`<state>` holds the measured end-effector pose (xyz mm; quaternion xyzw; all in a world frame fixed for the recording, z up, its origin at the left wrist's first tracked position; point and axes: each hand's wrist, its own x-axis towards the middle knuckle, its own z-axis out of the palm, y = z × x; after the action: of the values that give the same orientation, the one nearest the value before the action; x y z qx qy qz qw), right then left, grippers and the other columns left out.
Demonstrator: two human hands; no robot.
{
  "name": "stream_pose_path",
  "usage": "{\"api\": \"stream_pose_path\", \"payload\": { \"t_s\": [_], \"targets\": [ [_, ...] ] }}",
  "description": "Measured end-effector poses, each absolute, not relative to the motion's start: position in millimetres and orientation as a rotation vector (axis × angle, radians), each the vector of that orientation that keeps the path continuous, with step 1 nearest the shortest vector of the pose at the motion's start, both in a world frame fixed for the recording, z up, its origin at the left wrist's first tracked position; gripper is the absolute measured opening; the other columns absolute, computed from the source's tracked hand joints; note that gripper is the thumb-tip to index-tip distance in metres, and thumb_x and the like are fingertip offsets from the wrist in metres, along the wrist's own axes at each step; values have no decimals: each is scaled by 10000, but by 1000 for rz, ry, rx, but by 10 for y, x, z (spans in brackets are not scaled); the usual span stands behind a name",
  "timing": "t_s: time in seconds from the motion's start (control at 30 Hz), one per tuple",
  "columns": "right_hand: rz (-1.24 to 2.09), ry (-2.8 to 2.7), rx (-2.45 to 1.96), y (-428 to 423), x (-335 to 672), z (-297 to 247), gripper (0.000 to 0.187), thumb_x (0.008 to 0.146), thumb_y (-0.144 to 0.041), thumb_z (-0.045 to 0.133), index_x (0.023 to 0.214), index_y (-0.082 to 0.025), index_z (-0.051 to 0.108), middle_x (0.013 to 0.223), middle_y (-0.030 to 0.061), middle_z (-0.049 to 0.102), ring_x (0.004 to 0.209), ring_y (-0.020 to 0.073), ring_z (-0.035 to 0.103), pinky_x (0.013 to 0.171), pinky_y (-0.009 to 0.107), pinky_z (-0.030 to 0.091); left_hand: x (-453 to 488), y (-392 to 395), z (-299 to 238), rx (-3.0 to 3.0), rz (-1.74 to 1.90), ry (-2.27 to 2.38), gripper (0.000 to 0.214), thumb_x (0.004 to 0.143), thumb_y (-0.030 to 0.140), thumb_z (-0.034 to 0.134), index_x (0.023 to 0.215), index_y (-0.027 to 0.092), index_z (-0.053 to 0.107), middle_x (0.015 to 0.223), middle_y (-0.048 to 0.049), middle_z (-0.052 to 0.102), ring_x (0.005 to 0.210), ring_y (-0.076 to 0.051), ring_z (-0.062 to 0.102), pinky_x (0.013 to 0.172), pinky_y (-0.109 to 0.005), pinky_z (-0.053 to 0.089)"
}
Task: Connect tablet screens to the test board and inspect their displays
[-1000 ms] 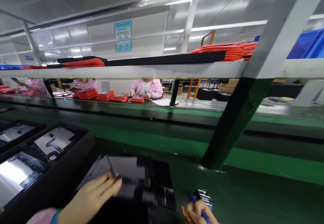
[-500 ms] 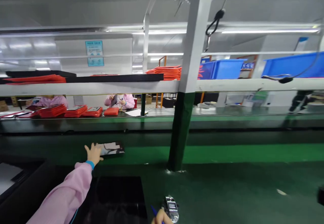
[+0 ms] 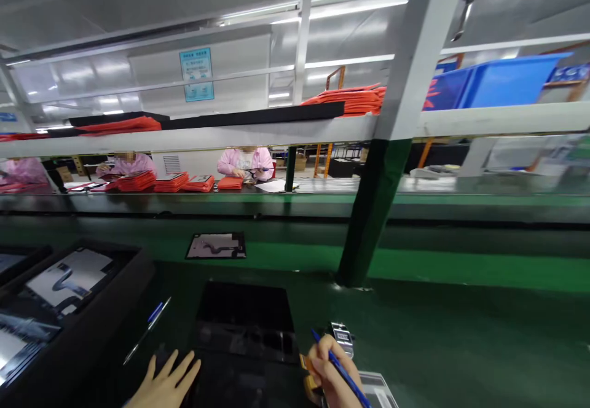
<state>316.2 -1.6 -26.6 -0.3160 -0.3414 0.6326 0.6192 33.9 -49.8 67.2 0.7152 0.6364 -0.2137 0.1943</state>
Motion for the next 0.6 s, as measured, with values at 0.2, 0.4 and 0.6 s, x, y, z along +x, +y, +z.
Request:
{"api": "stream_pose_path", "payload": {
  "t_s": [0.2, 0.4, 0.6],
  "targets": [
    [1386, -820, -746, 5, 3146, -240, 381, 702, -382, 768, 686, -210, 429, 592, -61, 415, 547, 91, 345, 517, 196, 323, 101, -416, 340, 2088, -423, 1752, 1311, 377, 333, 843, 1486, 163, 164, 1496, -285, 276, 1365, -494, 233, 1019, -749, 53],
    [1328, -794, -728, 60, 3178, -261, 392, 683, -372, 773, 690, -214, 414, 576, -67, 405, 544, 93, 347, 518, 192, 308, 24, -467, 686, 2131, -55, 1826, 903, 410, 326, 842, 1249, 171, 548, 1232, -159, 540, 1205, -405, 462, 1072, -628, 217],
    [1249, -759, -731, 81, 3181, -270, 380, 676, -380, 773, 673, -211, 433, 574, -70, 406, 534, 87, 331, 542, 188, 330, 37, -948, 764, 2818, 712, 1574, 248, 833, 82, 427, 871, 257, 600, 814, 20, 625, 665, -130, 609, 600, -214, 480]
  ]
}}
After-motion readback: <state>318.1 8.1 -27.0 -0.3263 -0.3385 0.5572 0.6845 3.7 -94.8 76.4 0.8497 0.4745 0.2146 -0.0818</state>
